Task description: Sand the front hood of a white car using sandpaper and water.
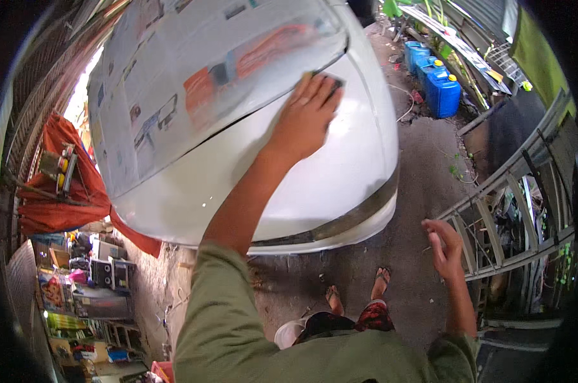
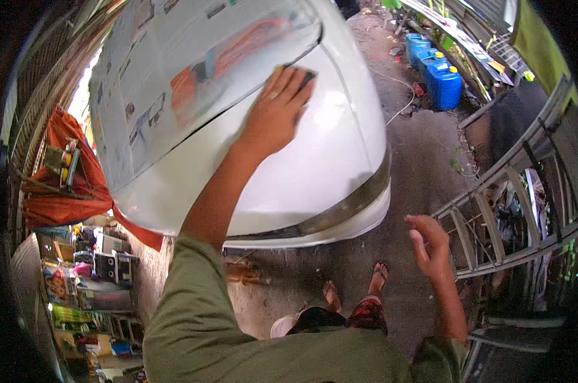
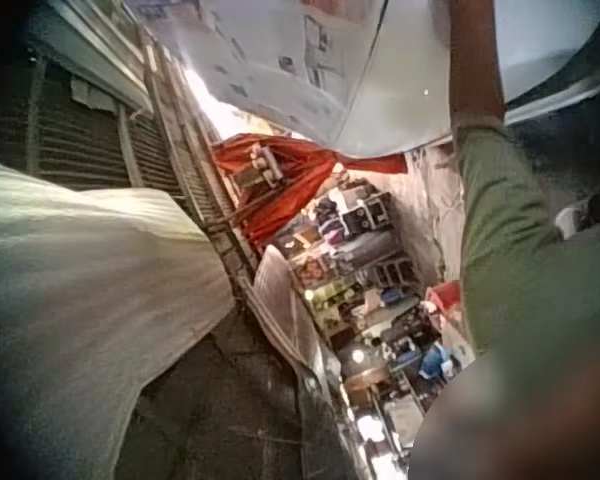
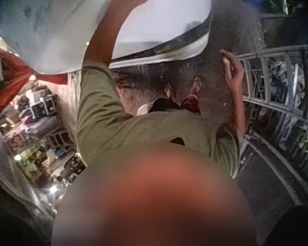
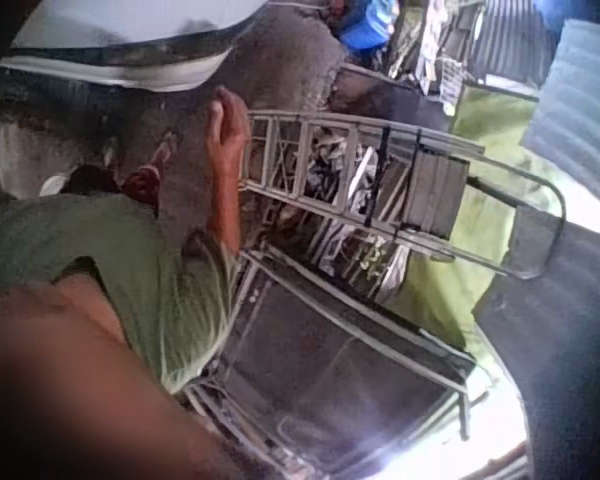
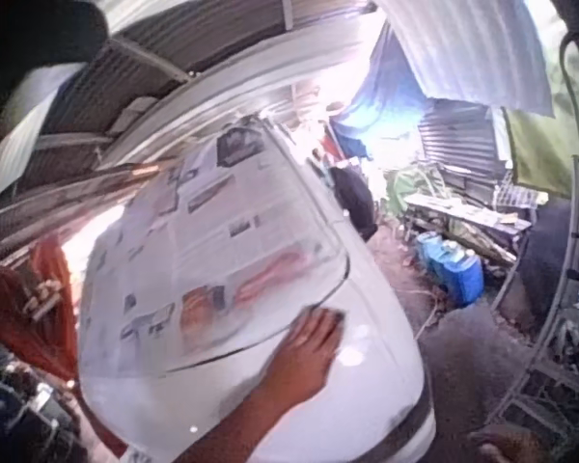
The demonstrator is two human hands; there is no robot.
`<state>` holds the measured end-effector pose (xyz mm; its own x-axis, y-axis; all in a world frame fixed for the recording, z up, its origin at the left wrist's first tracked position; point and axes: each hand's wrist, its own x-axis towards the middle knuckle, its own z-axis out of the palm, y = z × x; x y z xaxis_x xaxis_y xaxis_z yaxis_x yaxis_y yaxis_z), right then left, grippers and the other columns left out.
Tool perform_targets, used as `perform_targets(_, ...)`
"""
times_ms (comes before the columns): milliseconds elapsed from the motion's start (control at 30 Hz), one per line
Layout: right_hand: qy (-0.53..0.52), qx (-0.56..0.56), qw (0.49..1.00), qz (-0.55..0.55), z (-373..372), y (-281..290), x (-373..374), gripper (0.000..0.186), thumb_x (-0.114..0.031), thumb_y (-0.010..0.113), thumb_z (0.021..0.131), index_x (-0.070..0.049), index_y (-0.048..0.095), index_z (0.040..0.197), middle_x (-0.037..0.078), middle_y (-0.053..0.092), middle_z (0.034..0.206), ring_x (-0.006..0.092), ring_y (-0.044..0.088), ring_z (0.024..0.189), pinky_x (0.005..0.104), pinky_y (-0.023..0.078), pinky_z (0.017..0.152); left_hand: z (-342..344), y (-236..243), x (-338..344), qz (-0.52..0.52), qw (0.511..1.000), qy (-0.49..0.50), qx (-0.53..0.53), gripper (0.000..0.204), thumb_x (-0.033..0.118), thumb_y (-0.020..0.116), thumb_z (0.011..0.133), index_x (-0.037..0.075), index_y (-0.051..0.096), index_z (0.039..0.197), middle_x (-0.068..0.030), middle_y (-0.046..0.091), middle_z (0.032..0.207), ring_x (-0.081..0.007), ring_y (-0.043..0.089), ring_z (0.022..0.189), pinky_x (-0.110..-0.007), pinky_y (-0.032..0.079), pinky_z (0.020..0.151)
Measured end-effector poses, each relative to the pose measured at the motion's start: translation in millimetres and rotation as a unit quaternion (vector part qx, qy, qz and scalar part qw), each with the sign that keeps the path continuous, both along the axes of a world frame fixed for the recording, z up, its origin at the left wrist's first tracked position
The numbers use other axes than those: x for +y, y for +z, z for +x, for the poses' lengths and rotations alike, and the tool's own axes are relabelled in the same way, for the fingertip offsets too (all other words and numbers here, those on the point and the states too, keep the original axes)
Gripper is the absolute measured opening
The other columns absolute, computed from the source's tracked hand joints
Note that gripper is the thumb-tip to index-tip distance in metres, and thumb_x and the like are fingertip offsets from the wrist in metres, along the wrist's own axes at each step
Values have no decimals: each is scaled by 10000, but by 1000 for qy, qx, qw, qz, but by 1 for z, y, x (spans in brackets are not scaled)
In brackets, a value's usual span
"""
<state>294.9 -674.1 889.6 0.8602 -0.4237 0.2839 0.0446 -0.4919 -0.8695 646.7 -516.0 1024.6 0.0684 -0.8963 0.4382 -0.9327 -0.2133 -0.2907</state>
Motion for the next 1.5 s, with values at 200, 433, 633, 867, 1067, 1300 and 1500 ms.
perform_targets(200,-92,45,995,-3,-116,-53,-19,223,-140,566,961,15,659,1092,169,675,1059,294,659,979,381,504,847,14,-27,161,71,987,100,108,491,62,539,889,44,493,1377,-188,370,1498,-384,281,1420,-493,206,1178)
perform_targets(433,36,65,995,-70,-20,19,-5,211,-104,577,935,16,640,1097,163,658,1059,281,651,944,383,496,840,8,-6,33,-37,997,26,67,481,69,597,851,35,526,1325,-189,436,1445,-375,359,1373,-475,257,1165)
perform_targets(633,-78,138,987,-32,-124,2,-36,249,-145,534,965,32,638,1106,170,671,992,255,663,893,378,518,809,30,-56,191,-72,986,126,86,472,64,538,875,24,508,1345,-204,400,1472,-398,333,1388,-520,215,1171)
perform_targets(867,75,55,976,-195,1,58,-7,270,-188,523,981,32,644,1083,164,671,992,249,650,910,394,506,792,9,-38,94,-97,987,62,112,508,10,506,828,5,499,1336,-210,412,1460,-402,352,1373,-504,219,1167)
perform_targets(1067,-21,130,976,-174,-70,46,-29,262,-172,532,971,31,635,1100,170,674,965,266,660,898,383,512,762,31,-70,207,-272,920,261,109,499,26,482,866,46,504,1364,-236,441,1429,-443,348,1361,-500,229,1166)
perform_targets(1300,102,98,950,-280,15,127,-10,348,-199,624,890,21,626,1160,194,641,1053,326,601,1044,396,472,895,-3,-63,108,-198,970,69,123,410,34,492,840,18,568,1243,-197,516,1349,-374,422,1313,-475,262,1153)
perform_targets(1500,-40,91,982,-164,-77,136,-50,372,-291,524,986,22,631,1155,164,652,1024,239,622,931,388,491,824,42,-69,234,-389,857,304,150,381,54,442,950,-24,507,1317,-224,482,1389,-372,389,1354,-503,215,1171)
